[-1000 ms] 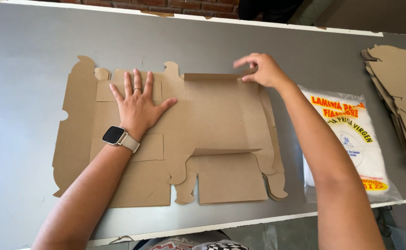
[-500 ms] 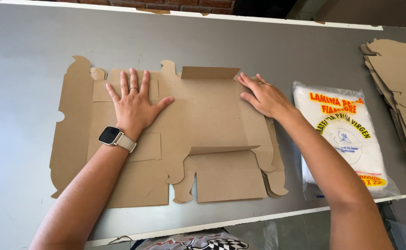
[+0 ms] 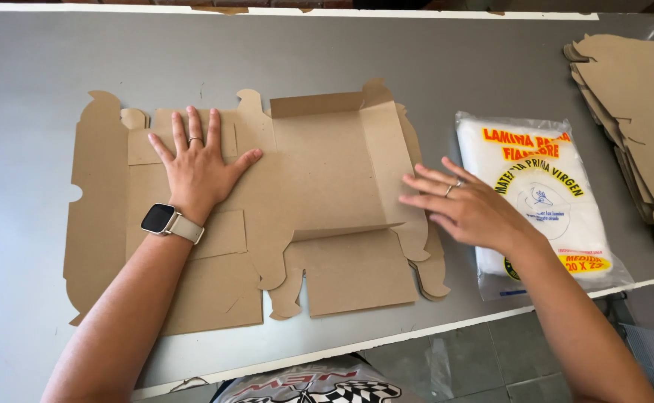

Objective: Assembling a cardboard box from a flat template and placing a plastic liner inside.

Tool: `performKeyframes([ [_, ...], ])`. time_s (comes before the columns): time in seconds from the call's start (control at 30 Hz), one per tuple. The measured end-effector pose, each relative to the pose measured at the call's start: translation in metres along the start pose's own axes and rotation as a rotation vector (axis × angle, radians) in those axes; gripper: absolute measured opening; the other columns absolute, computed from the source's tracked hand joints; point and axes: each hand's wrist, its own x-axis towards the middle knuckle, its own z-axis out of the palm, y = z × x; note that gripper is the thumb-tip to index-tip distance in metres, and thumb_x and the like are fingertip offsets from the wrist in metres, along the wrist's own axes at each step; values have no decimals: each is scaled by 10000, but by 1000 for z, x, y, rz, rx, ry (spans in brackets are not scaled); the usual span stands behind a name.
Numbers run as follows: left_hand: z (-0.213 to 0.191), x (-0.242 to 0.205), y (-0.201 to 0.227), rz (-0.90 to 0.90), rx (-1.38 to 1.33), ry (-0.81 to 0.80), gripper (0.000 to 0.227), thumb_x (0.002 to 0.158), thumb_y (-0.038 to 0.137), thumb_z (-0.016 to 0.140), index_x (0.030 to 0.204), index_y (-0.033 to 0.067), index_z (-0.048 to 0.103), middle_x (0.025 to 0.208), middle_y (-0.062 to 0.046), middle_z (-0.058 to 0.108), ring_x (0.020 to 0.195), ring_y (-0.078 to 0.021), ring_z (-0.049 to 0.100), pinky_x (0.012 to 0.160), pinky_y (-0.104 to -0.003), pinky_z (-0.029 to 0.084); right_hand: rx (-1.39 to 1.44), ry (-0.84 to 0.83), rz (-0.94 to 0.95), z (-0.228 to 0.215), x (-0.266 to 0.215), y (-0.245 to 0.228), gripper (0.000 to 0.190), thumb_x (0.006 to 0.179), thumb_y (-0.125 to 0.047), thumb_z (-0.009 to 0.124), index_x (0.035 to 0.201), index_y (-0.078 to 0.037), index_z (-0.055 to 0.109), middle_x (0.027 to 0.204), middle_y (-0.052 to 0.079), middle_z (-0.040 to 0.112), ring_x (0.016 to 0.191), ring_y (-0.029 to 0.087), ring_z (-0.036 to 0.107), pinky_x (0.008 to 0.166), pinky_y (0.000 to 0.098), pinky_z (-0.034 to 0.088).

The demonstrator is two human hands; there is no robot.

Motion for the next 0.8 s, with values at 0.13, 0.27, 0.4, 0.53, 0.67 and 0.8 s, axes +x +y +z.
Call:
performKeyframes([
  [0.13,4,2,-2,-3,13,-1,1044,881,900,295,1648,194,245,1711,-172,178,1577,-378,49,1174,-722,17,-33,20,-59,17,-17,-9,399,829,-198,741,1219,-274,704,1459,-52,595,1437,181,441,1254,423,221],
  [0.27,7,-1,-3,15,7,23,1033,897,886,306,1647,177,261,1703,-190,205,1573,-389,67,1166,-728,7,-28,133,-80,52,-28,-5,347,811,-230,766,1151,-291,730,1221,-70,680,1224,141,600,1190,359,368],
  [0.4,7,1,-4,10,8,31,1028,898,880,311,1644,175,266,1703,-188,203,1575,-386,66,1168,-724,1,164,191,230,56,-13,-11,114,918,-368,728,994,-297,775,821,-133,748,826,80,722,862,260,544],
  [0.53,6,1,-3,13,-8,32,1032,898,884,316,1644,173,265,1703,-192,198,1573,-391,61,1162,-727,-11,361,130,489,63,-1,-3,738,851,-432,786,1500,-312,456,964,12,730,989,234,723,980,402,488],
  [0.67,5,1,-3,7,8,27,1033,898,889,303,1643,175,262,1701,-189,202,1572,-387,67,1164,-728,5,360,118,387,66,8,-10,767,908,-362,675,1588,-296,326,1495,104,346,1431,366,312,1147,637,145],
  [0.8,4,1,-2,0,1,25,1037,899,897,296,1644,176,264,1703,-185,199,1574,-388,58,1162,-724,-25,363,4,337,57,11,-15,853,863,-440,708,1606,-307,313,1667,127,147,1534,445,-8,1108,738,-117],
])
